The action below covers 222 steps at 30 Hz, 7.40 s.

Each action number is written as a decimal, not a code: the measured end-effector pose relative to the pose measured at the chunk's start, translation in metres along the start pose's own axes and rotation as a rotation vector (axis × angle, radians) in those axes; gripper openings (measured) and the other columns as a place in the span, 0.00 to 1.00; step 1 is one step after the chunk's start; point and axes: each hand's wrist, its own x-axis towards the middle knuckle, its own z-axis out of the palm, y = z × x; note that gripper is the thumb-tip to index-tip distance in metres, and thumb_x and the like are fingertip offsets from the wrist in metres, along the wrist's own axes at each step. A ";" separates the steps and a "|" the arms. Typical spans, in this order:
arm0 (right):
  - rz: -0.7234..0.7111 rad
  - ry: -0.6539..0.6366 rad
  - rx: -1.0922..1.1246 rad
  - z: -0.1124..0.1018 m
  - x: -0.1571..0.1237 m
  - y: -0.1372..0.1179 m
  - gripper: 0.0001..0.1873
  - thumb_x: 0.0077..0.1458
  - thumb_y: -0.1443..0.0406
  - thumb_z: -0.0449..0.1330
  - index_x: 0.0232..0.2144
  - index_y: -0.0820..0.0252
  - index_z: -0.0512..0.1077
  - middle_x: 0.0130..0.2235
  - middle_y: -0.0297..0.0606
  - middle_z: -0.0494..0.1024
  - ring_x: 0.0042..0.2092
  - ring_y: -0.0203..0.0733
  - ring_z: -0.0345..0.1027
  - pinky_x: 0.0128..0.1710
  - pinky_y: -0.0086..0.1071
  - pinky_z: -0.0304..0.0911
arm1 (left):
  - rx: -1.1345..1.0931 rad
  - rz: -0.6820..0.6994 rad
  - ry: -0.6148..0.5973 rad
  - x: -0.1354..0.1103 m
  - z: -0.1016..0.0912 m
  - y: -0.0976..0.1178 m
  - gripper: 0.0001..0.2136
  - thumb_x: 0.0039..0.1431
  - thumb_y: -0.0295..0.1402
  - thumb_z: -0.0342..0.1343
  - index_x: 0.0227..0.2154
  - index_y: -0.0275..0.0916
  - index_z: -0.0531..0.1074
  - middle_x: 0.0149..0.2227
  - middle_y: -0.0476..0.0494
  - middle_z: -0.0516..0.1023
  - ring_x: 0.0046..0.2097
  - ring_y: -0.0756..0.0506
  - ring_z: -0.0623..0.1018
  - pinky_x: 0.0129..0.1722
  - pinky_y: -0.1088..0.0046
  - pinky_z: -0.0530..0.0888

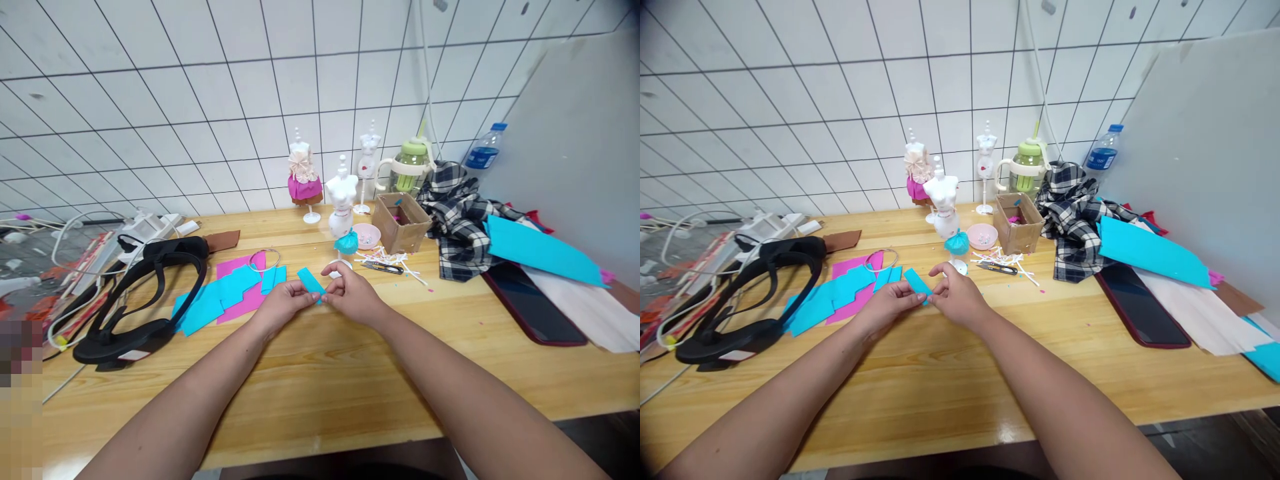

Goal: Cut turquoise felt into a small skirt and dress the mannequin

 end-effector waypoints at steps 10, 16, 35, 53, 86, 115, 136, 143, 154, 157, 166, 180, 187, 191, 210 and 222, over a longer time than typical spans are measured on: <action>0.312 0.346 -1.039 -0.084 -0.006 0.006 0.13 0.60 0.60 0.54 0.37 0.60 0.74 0.41 0.52 0.78 0.43 0.54 0.71 0.36 0.39 0.59 | -0.075 0.117 0.220 0.007 -0.016 0.004 0.14 0.41 0.41 0.71 0.27 0.37 0.77 0.29 0.47 0.79 0.34 0.47 0.76 0.42 0.69 0.70; 0.277 0.286 -1.123 -0.085 0.004 0.031 0.13 0.59 0.60 0.57 0.41 0.60 0.76 0.44 0.48 0.77 0.49 0.52 0.67 0.42 0.38 0.59 | -0.099 0.132 0.233 0.007 -0.016 0.004 0.15 0.42 0.41 0.71 0.28 0.36 0.77 0.30 0.47 0.78 0.35 0.48 0.75 0.42 0.70 0.70; 0.261 0.335 -1.151 -0.083 -0.001 0.017 0.10 0.59 0.66 0.54 0.40 0.62 0.73 0.44 0.50 0.77 0.49 0.54 0.68 0.44 0.42 0.60 | -0.207 0.129 0.242 0.007 -0.017 0.005 0.14 0.43 0.38 0.72 0.30 0.36 0.78 0.34 0.47 0.79 0.38 0.50 0.75 0.40 0.76 0.71; 0.107 -0.129 0.088 0.039 -0.022 -0.013 0.09 0.66 0.57 0.45 0.36 0.54 0.58 0.33 0.33 0.75 0.30 0.36 0.71 0.31 0.31 0.64 | -0.627 0.009 0.292 -0.002 0.004 0.012 0.10 0.45 0.26 0.70 0.25 0.36 0.72 0.28 0.50 0.76 0.32 0.53 0.76 0.33 0.78 0.73; -0.002 -0.114 -0.029 0.041 -0.024 -0.010 0.12 0.69 0.57 0.42 0.42 0.55 0.60 0.34 0.32 0.78 0.26 0.35 0.70 0.32 0.31 0.62 | -0.507 -0.010 0.069 -0.013 0.019 0.013 0.17 0.46 0.37 0.70 0.25 0.38 0.64 0.22 0.54 0.67 0.20 0.53 0.69 0.15 0.78 0.57; -0.009 -0.095 -0.056 0.041 -0.024 -0.012 0.11 0.69 0.57 0.42 0.38 0.54 0.59 0.29 0.29 0.75 0.26 0.37 0.70 0.32 0.32 0.62 | -0.559 -0.037 0.074 -0.010 0.018 0.010 0.16 0.45 0.36 0.70 0.24 0.38 0.66 0.22 0.54 0.69 0.21 0.54 0.69 0.18 0.80 0.62; 0.063 -0.140 -0.165 0.009 -0.019 -0.011 0.22 0.67 0.52 0.39 0.35 0.56 0.67 0.31 0.33 0.69 0.34 0.39 0.63 0.37 0.33 0.57 | -0.281 -0.058 0.194 -0.004 -0.016 0.021 0.17 0.35 0.32 0.74 0.20 0.37 0.68 0.26 0.52 0.74 0.33 0.51 0.74 0.40 0.73 0.68; 0.052 -0.218 -0.178 0.012 -0.020 -0.010 0.21 0.67 0.54 0.39 0.33 0.56 0.66 0.28 0.31 0.67 0.32 0.38 0.61 0.36 0.33 0.55 | -0.182 -0.093 0.118 -0.009 -0.015 0.025 0.17 0.32 0.34 0.74 0.17 0.36 0.69 0.23 0.50 0.74 0.31 0.49 0.74 0.37 0.72 0.68; 0.084 -0.232 -0.169 0.020 -0.019 -0.012 0.19 0.67 0.55 0.40 0.31 0.56 0.63 0.26 0.31 0.66 0.31 0.38 0.60 0.34 0.33 0.54 | -0.193 -0.122 0.000 -0.010 -0.012 0.020 0.15 0.40 0.32 0.72 0.14 0.38 0.68 0.17 0.51 0.72 0.25 0.50 0.74 0.28 0.74 0.68; 0.080 -0.233 -0.165 0.021 -0.018 -0.010 0.19 0.67 0.55 0.41 0.30 0.56 0.63 0.26 0.31 0.65 0.30 0.38 0.59 0.34 0.33 0.54 | -0.214 -0.139 0.004 -0.010 -0.012 0.022 0.16 0.38 0.31 0.72 0.13 0.38 0.68 0.17 0.51 0.72 0.25 0.49 0.74 0.29 0.73 0.69; 0.054 -0.230 -0.157 0.022 -0.018 -0.008 0.18 0.67 0.54 0.42 0.29 0.56 0.62 0.27 0.31 0.65 0.31 0.38 0.60 0.33 0.32 0.54 | -0.212 -0.157 -0.021 -0.010 -0.012 0.023 0.13 0.39 0.31 0.72 0.16 0.37 0.71 0.21 0.48 0.77 0.27 0.48 0.77 0.31 0.72 0.71; 0.073 -0.273 -0.106 0.021 -0.015 -0.009 0.19 0.66 0.55 0.43 0.26 0.56 0.59 0.26 0.30 0.65 0.30 0.37 0.59 0.32 0.31 0.55 | -0.200 -0.164 -0.013 -0.012 -0.012 0.024 0.14 0.39 0.31 0.72 0.15 0.37 0.70 0.20 0.49 0.77 0.27 0.49 0.76 0.30 0.74 0.71; 0.061 -0.261 -0.136 0.019 -0.016 -0.012 0.19 0.65 0.56 0.44 0.24 0.57 0.58 0.25 0.30 0.64 0.30 0.36 0.58 0.31 0.31 0.55 | -0.196 -0.156 -0.017 -0.012 -0.011 0.023 0.14 0.39 0.31 0.72 0.15 0.37 0.69 0.20 0.48 0.76 0.26 0.48 0.76 0.30 0.72 0.71; 0.051 -0.261 -0.129 0.019 -0.015 -0.012 0.19 0.66 0.57 0.44 0.24 0.57 0.58 0.25 0.30 0.65 0.29 0.36 0.58 0.30 0.31 0.54 | -0.201 -0.162 -0.023 -0.012 -0.011 0.023 0.13 0.40 0.31 0.72 0.16 0.37 0.70 0.22 0.47 0.77 0.28 0.47 0.76 0.32 0.71 0.71; 0.012 -0.156 0.120 0.036 -0.020 -0.008 0.16 0.68 0.53 0.41 0.35 0.54 0.58 0.35 0.32 0.80 0.20 0.30 0.65 0.23 0.27 0.62 | -0.465 -0.048 0.120 -0.011 0.007 0.020 0.11 0.45 0.31 0.68 0.21 0.36 0.69 0.26 0.49 0.74 0.31 0.49 0.74 0.34 0.71 0.68; 0.011 -0.121 0.150 0.038 -0.019 -0.006 0.15 0.68 0.53 0.42 0.35 0.55 0.60 0.36 0.32 0.80 0.20 0.29 0.65 0.23 0.27 0.63 | -0.456 -0.052 0.113 -0.010 0.007 0.019 0.12 0.44 0.32 0.69 0.22 0.36 0.70 0.25 0.47 0.74 0.29 0.49 0.73 0.28 0.73 0.67</action>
